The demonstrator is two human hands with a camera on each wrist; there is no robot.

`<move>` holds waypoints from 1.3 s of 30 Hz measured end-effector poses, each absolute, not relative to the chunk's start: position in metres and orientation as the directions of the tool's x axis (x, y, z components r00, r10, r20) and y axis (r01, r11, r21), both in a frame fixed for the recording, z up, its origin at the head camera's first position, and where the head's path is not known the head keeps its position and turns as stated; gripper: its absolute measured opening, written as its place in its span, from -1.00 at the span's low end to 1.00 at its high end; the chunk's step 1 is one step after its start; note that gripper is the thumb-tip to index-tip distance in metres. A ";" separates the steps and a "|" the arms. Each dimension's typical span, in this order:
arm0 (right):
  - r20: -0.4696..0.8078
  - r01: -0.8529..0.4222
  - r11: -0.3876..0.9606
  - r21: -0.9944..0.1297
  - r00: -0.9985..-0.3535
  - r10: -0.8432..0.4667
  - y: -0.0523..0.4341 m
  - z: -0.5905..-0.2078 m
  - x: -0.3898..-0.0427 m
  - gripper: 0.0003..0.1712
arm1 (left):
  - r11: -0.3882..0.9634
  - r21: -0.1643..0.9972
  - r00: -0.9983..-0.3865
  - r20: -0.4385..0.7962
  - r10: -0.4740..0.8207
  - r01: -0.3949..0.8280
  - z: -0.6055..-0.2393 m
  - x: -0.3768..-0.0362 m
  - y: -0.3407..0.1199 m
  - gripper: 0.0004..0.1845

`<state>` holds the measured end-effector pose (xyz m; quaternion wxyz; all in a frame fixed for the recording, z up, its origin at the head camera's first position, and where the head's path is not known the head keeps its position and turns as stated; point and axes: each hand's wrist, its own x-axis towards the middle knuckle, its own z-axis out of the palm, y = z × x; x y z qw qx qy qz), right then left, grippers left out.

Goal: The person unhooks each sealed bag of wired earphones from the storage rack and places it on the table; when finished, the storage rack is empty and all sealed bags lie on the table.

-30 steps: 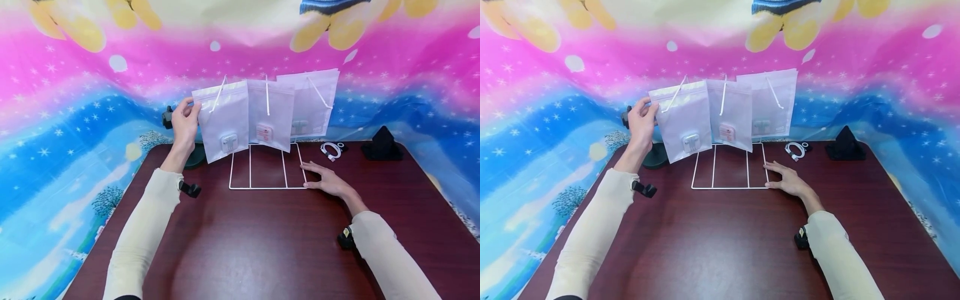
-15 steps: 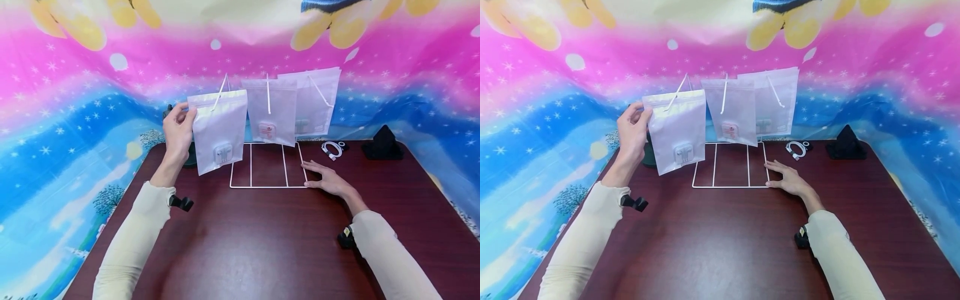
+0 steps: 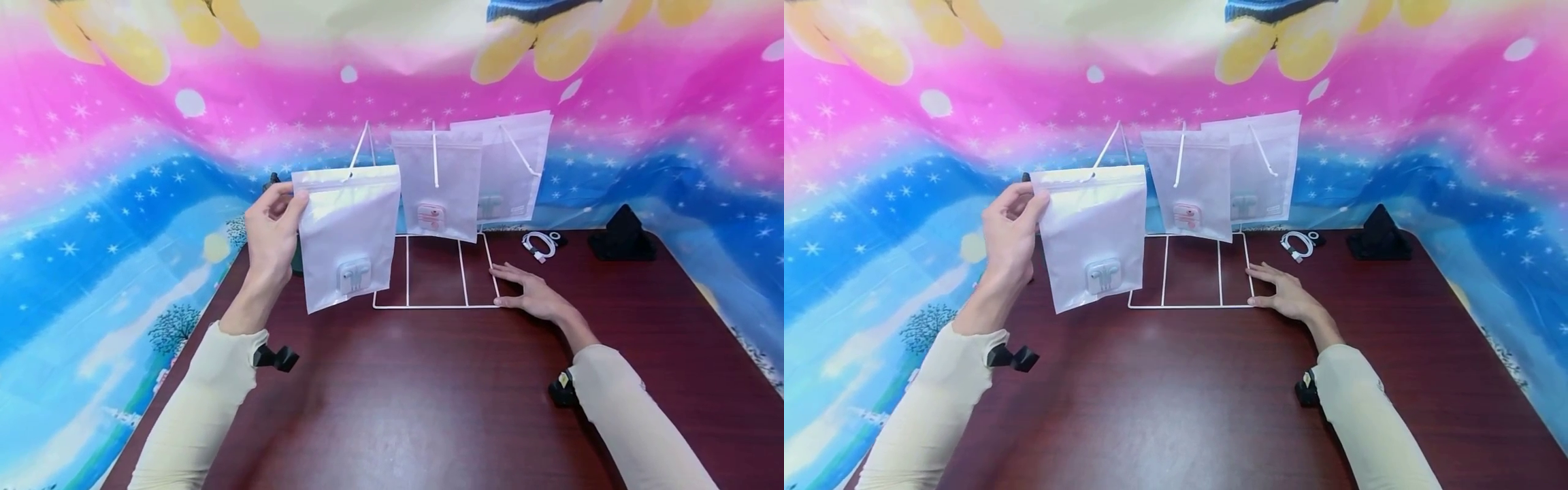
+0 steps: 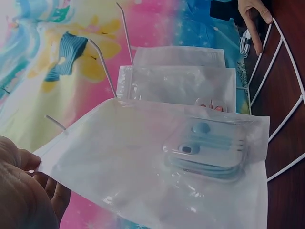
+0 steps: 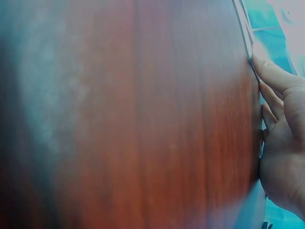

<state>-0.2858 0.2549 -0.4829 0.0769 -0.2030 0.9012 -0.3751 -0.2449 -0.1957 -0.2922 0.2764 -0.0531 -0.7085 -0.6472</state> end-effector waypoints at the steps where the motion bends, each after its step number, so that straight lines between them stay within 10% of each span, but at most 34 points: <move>1: 0.014 -0.309 0.635 -0.709 -0.905 -0.425 0.255 -0.483 -0.286 -0.12 | 0.157 0.887 -0.841 0.462 -0.283 0.434 -0.292 -0.242 -0.197 -0.82; 27: 0.017 -0.309 0.651 -0.694 -0.910 -0.414 0.254 -0.484 -0.285 -0.13 | 0.029 0.817 -0.768 0.554 -0.321 0.576 -0.279 -0.195 -0.206 -0.82; 39: 0.033 -0.313 0.653 -0.689 -0.914 -0.404 0.254 -0.485 -0.287 -0.14 | -0.029 0.964 -0.895 0.235 -0.380 0.265 -0.317 -0.191 -0.240 -0.78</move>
